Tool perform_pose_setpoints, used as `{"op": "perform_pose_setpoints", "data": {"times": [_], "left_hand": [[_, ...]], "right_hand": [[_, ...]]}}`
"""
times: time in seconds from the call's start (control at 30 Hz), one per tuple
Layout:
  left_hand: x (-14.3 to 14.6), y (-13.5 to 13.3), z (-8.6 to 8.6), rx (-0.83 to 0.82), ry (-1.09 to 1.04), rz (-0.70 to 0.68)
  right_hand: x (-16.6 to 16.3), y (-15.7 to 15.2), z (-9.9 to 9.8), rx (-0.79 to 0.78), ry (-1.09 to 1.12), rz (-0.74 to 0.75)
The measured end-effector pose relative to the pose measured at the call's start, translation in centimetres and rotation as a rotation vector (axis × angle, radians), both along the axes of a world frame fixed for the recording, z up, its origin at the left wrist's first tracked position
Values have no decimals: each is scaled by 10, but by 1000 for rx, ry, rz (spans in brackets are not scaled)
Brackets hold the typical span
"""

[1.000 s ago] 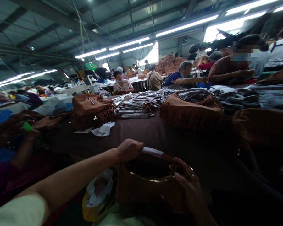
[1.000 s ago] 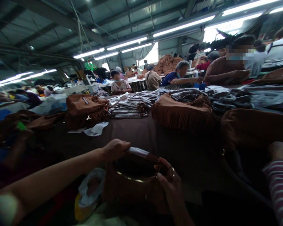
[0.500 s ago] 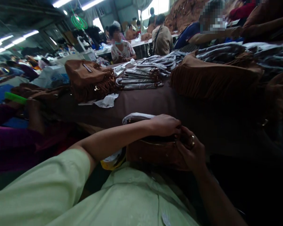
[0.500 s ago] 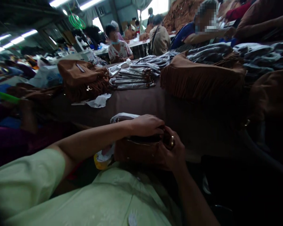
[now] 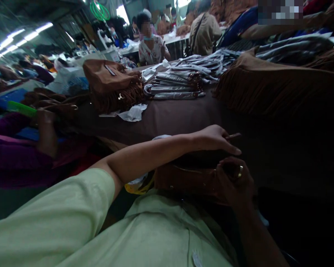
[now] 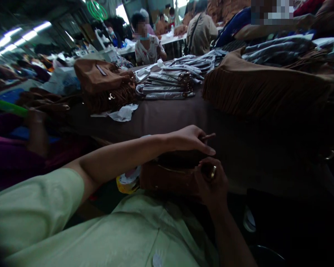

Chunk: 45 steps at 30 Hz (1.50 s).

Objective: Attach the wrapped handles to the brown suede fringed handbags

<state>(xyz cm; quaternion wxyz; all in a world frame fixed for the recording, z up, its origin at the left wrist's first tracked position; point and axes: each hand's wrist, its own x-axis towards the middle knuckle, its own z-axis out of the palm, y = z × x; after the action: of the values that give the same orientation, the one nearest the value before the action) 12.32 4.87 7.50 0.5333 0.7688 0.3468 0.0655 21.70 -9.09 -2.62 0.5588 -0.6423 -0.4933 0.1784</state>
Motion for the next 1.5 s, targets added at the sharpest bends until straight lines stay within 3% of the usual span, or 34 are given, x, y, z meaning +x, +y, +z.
{"op": "perform_pose_setpoints", "data": {"times": [0.13, 0.3, 0.43, 0.6, 0.8, 0.97, 1.33, 1.5], "left_hand": [[-5, -4, -7, -162, -39, -53], [-11, -3, -13, -202, 11, -107], [-16, -1, -12, -214, 69, -147], [-22, 5, -12, -213, 74, -39], [-29, 4, -20, -426, -49, -8], [-33, 4, -27, -544, -128, 58], [-35, -6, -30, -564, -119, 117], [-33, -12, -35, -583, -184, 262]], "right_hand": [[0, 8, -4, -53, 13, 39], [1, 16, -10, -157, -92, 33], [0, 19, -8, -151, -91, 116], [6, 20, 1, -72, -91, 235], [7, 22, 2, -38, -263, 235], [4, 21, -3, -20, -283, 230], [-2, 25, 0, -75, -241, 192], [4, 27, -1, -54, -261, 251]]}}
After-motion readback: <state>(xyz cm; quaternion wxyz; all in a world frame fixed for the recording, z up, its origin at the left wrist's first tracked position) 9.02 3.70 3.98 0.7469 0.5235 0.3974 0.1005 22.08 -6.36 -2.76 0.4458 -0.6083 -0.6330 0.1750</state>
